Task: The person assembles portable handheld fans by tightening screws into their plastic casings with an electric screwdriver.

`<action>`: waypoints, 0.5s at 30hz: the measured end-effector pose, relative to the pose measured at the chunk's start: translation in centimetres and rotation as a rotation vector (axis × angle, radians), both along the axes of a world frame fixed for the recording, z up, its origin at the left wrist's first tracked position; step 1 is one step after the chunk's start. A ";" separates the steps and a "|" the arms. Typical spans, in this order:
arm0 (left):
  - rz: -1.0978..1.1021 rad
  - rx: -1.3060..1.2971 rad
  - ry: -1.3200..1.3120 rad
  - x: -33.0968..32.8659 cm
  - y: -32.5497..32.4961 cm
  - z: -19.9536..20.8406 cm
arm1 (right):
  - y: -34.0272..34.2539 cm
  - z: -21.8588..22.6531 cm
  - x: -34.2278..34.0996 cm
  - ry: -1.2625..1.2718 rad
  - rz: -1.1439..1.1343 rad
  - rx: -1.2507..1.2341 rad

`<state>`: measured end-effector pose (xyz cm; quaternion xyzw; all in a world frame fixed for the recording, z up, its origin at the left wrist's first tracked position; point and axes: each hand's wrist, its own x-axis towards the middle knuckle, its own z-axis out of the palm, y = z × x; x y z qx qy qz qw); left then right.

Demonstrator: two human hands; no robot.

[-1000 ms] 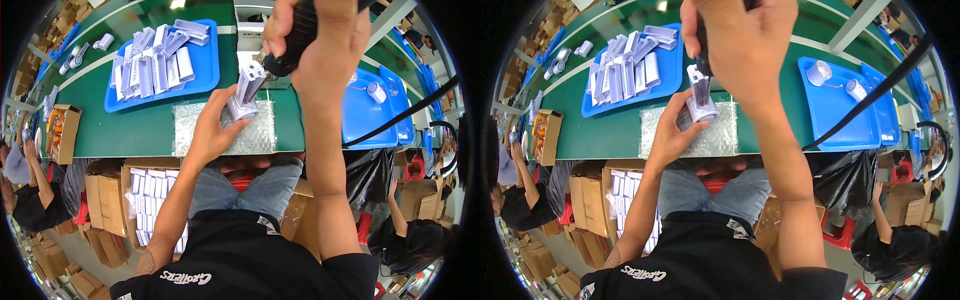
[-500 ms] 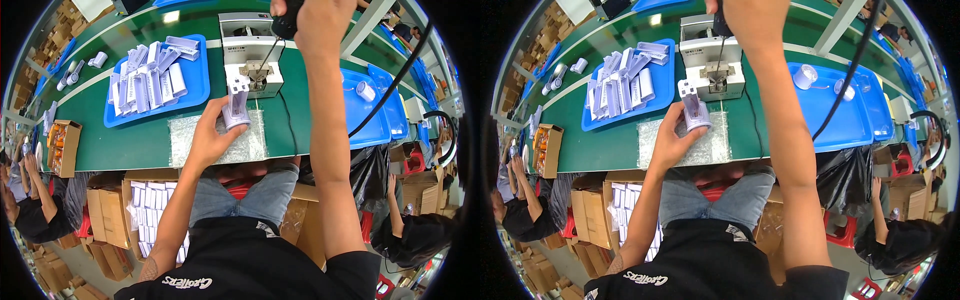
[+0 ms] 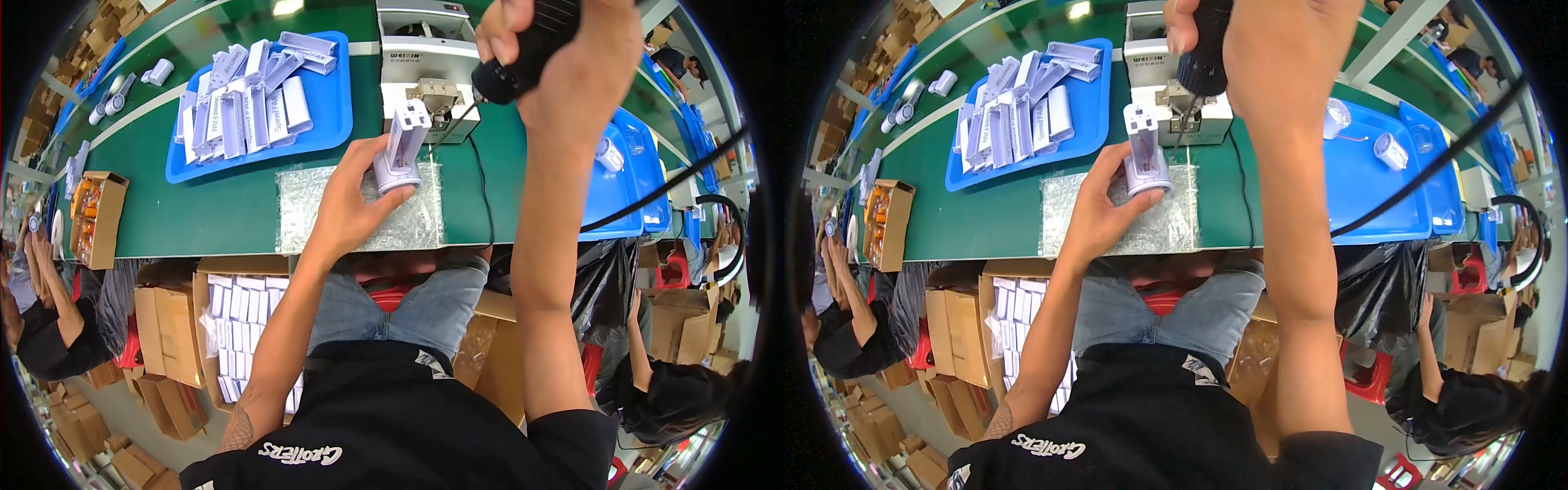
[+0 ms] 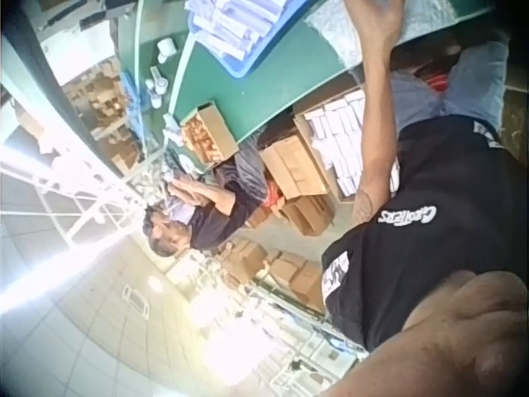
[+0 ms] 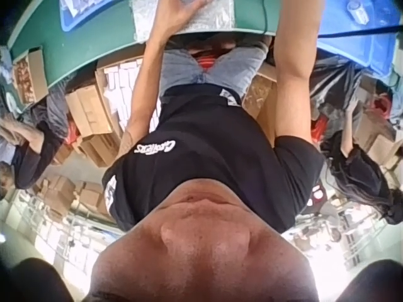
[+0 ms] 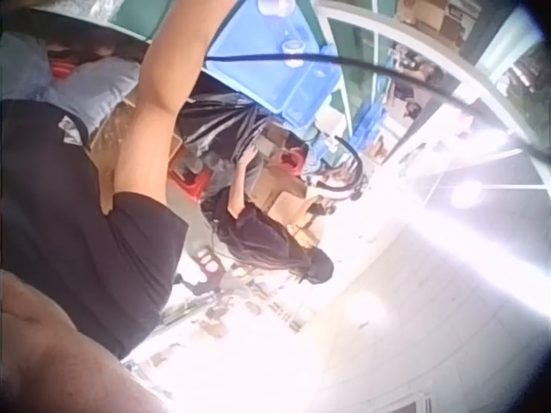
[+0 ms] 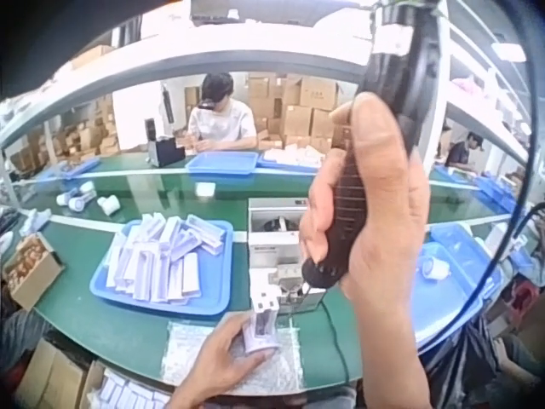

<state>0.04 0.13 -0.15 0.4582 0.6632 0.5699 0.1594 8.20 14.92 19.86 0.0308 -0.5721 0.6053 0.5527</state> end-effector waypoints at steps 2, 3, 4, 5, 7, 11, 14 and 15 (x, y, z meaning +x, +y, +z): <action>-0.017 -0.009 -0.027 0.3 0.3 0.2 | -1.2 0.1 1.1 -0.012 -0.011 0.029; -0.017 -0.004 -0.025 0.2 0.3 0.0 | -1.2 -0.3 0.9 -0.013 -0.011 0.026; -0.016 0.001 -0.023 0.1 0.3 -0.2 | -1.0 -1.0 0.5 0.006 0.017 0.084; -0.016 0.000 -0.022 0.1 0.2 -0.3 | -0.9 -1.5 0.2 0.025 0.045 0.143; -0.021 0.023 -0.048 0.1 0.2 -0.4 | -1.0 -1.9 0.1 0.017 0.063 0.140; -0.021 0.009 -0.085 0.3 0.2 -0.3 | -1.5 -1.7 -0.2 -0.035 0.089 0.102; -0.022 0.015 -0.074 0.2 0.2 -0.3 | -1.5 -1.9 -0.5 -0.047 0.097 0.091; -0.021 0.019 -0.080 0.2 0.1 -0.3 | -1.5 -2.0 -0.5 -0.037 0.104 0.099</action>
